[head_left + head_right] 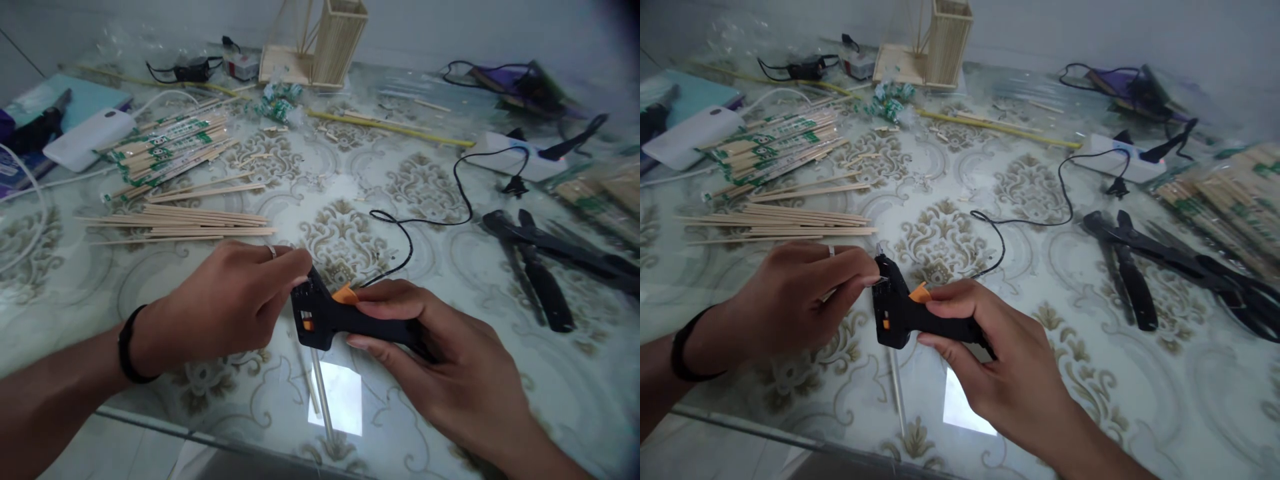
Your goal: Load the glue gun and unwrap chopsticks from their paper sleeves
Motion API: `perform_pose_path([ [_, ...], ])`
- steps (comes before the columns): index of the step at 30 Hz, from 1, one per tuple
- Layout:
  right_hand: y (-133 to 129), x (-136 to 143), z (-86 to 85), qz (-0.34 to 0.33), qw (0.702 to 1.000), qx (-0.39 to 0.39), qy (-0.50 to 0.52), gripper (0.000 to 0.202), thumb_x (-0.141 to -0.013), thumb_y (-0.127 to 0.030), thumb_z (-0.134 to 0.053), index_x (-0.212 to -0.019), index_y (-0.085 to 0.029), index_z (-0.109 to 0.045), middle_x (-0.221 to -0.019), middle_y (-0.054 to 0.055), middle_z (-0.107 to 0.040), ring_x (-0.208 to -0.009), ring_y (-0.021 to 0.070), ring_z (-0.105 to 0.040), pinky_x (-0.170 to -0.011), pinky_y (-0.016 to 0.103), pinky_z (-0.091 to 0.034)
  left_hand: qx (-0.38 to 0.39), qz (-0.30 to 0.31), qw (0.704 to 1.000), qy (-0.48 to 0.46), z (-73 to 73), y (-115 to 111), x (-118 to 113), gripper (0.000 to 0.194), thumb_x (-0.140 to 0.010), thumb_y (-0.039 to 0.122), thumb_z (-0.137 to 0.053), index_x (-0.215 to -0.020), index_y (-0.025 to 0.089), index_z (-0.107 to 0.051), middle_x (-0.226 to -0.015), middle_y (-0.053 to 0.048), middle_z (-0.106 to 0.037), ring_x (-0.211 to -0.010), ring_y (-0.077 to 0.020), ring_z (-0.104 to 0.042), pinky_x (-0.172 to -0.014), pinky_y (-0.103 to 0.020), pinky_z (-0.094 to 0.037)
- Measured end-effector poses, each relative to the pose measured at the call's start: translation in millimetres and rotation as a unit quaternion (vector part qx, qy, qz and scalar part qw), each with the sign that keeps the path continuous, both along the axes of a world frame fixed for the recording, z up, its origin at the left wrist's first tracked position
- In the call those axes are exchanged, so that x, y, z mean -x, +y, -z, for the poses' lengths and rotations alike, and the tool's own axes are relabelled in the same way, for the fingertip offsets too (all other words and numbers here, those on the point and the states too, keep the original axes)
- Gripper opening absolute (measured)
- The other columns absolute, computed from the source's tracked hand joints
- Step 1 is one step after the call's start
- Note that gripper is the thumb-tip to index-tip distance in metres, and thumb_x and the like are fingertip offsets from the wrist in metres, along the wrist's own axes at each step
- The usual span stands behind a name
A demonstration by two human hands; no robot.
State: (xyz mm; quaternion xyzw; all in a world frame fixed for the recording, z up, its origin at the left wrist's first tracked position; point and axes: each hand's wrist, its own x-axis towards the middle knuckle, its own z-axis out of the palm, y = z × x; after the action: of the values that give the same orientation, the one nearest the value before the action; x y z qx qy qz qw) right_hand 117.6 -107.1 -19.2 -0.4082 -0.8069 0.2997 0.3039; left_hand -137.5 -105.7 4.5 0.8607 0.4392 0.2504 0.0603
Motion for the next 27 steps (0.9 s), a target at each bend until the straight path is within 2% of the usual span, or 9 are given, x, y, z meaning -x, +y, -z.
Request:
perform_pose_path([
  [5,-0.1,-0.9,0.1,-0.003,1.000,-0.002,0.009,0.020,-0.090,-0.033,-0.076,-0.105,-0.029,-0.064,-0.108,0.000,-0.077,-0.098,0.0147,-0.076,-0.085,0.022,-0.059,-0.013,-0.003,1.000,0.001,-2.6,6.4,5.1,0.020,-0.095,0.010,-0.051,-0.078,0.019,-0.058,-0.055,0.005,-0.048,-0.048,-0.0116,-0.043,-0.049,-0.029,-0.030],
  [9,-0.7,-0.4,-0.5,-0.012,1.000,0.015,0.006,0.019,-0.091,-0.031,-0.075,-0.105,-0.029,-0.064,-0.108,0.000,-0.077,-0.098,0.0165,-0.076,-0.085,0.025,-0.060,0.005,0.016,1.000,0.004,-3.6,5.1,5.4,0.019,-0.094,0.008,-0.051,-0.080,0.018,-0.059,-0.057,0.005,-0.050,-0.048,-0.0109,-0.045,-0.050,-0.027,-0.031],
  [15,-3.7,-0.1,-0.5,0.003,1.000,0.020,0.008,0.020,-0.090,-0.028,-0.075,-0.106,-0.029,-0.064,-0.110,0.003,-0.077,-0.098,0.0204,-0.076,-0.086,0.031,-0.062,0.007,0.000,1.000,0.004,-6.4,4.6,4.9,0.021,-0.095,0.011,-0.051,-0.077,0.019,-0.058,-0.056,0.005,-0.049,-0.047,-0.0111,-0.044,-0.050,-0.028,-0.031],
  [20,-5.0,0.0,-1.3,-0.005,0.999,0.032,0.009,0.019,-0.090,-0.027,-0.075,-0.105,-0.030,-0.064,-0.107,0.003,-0.078,-0.095,0.0211,-0.077,-0.083,0.033,-0.064,0.029,0.021,0.999,-0.001,-4.4,3.9,3.8,0.019,-0.094,0.009,-0.050,-0.080,0.020,-0.058,-0.058,0.005,-0.052,-0.049,-0.0112,-0.045,-0.050,-0.028,-0.031],
  [24,-5.1,1.7,-2.2,0.005,0.999,0.031,0.023,0.020,-0.089,-0.027,-0.076,-0.105,-0.031,-0.065,-0.108,0.003,-0.078,-0.096,0.0228,-0.077,-0.084,0.035,-0.064,0.012,0.003,1.000,-0.006,-3.6,4.7,4.4,0.019,-0.094,0.010,-0.051,-0.079,0.021,-0.056,-0.056,0.006,-0.049,-0.047,-0.0115,-0.044,-0.049,-0.027,-0.030],
  [27,-4.5,2.7,-3.1,0.007,0.999,0.033,0.024,0.020,-0.088,-0.027,-0.077,-0.103,-0.032,-0.066,-0.106,0.003,-0.079,-0.094,0.0234,-0.078,-0.082,0.036,-0.065,0.017,0.024,1.000,-0.010,-3.5,4.6,5.3,0.019,-0.094,0.010,-0.050,-0.080,0.021,-0.056,-0.058,0.005,-0.053,-0.049,-0.0117,-0.046,-0.049,-0.027,-0.031],
])
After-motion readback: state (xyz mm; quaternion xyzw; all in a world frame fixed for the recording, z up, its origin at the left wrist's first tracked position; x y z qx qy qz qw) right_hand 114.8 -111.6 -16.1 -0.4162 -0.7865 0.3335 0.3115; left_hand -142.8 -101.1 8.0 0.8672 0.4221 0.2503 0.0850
